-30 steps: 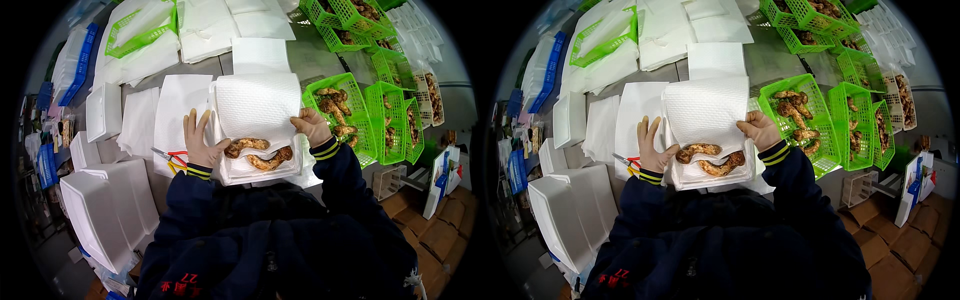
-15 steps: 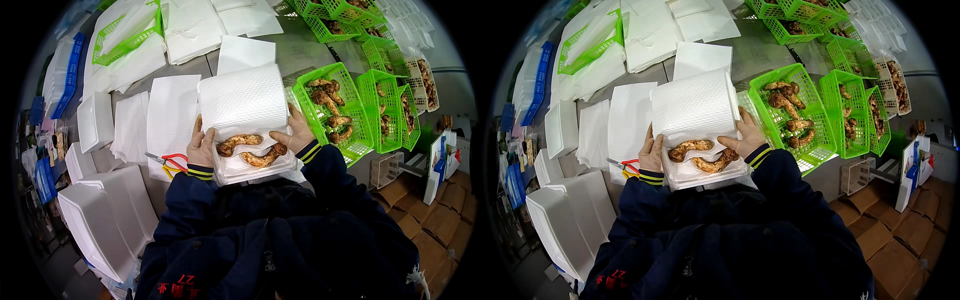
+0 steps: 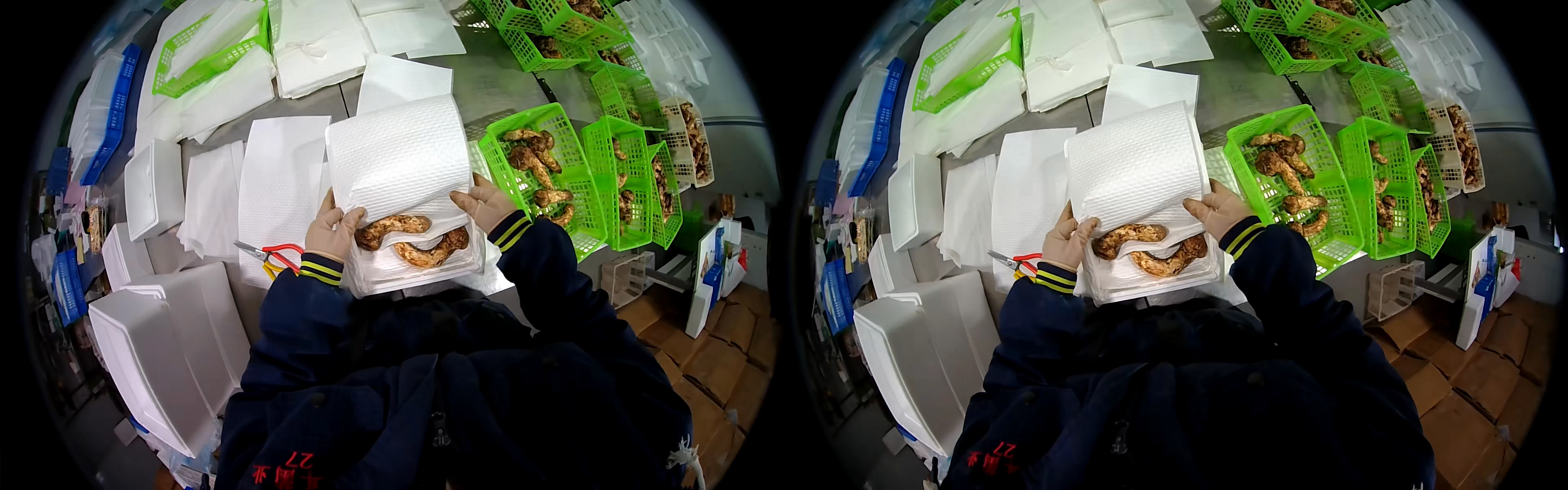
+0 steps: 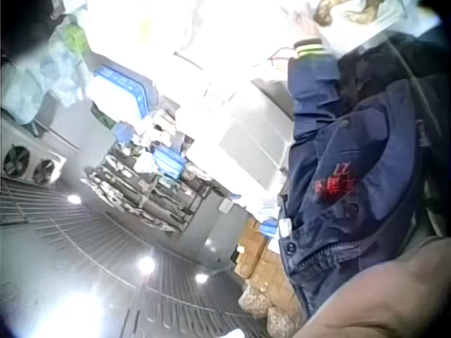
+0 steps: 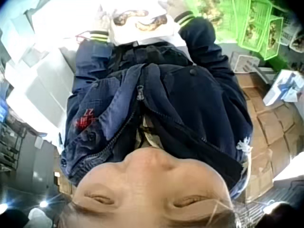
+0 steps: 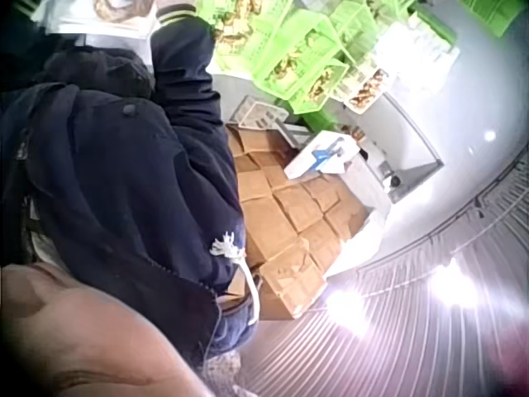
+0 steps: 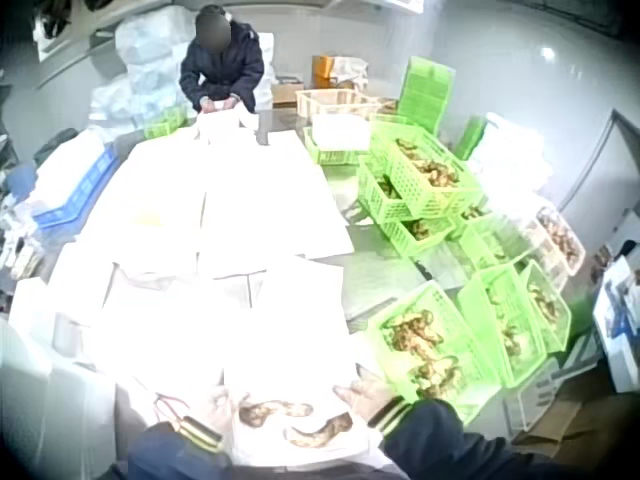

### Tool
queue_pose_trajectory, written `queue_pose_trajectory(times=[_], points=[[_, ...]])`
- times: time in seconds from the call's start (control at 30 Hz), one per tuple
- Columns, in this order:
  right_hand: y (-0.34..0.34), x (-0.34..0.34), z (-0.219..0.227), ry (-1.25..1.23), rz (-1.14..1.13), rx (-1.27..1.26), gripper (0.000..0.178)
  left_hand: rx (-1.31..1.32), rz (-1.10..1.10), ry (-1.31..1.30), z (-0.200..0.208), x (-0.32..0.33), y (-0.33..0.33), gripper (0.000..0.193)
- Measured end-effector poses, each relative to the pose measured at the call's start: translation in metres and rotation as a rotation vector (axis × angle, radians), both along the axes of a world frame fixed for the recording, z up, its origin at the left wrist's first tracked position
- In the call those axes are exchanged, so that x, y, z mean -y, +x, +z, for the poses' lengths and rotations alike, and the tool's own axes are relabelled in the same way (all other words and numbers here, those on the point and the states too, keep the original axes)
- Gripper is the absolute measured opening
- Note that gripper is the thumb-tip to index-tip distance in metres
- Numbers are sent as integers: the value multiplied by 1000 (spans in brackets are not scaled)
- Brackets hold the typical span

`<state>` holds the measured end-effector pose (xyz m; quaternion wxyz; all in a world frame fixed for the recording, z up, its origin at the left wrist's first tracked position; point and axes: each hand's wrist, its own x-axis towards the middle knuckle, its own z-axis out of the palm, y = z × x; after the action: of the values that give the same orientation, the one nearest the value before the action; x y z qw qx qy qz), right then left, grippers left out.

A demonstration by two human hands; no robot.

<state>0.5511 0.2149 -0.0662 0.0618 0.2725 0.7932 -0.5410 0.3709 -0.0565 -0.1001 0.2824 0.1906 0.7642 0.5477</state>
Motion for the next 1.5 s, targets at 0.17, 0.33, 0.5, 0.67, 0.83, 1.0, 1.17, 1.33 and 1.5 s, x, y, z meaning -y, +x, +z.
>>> queue_pose_trajectory(times=[0.17,0.33,0.5,0.67,0.83,1.0,1.17,1.33,1.5], points=[[-8,-19,21,278,215,281,53,-381,-186,-496,42,-26,-6,39],[-46,-2,63,443,369,639,46,-591,-451,-1202,97,-65,2,41],[-45,2,50,509,394,687,42,-1185,-210,-394,71,-45,23,58],[-21,27,74,887,176,378,46,-914,-505,-316,46,-36,44,48],[11,64,43,1014,289,45,52,-888,-470,-416,49,-43,54,64],[35,58,30,910,287,-149,47,-974,-511,-520,43,-40,55,66],[86,-8,67,728,-121,78,40,-896,-460,-383,38,-33,56,65],[163,-112,-25,448,-630,831,100,-903,-357,-200,47,-35,50,60],[174,-132,-106,358,-1053,639,108,-871,-301,-147,61,-41,41,53]])
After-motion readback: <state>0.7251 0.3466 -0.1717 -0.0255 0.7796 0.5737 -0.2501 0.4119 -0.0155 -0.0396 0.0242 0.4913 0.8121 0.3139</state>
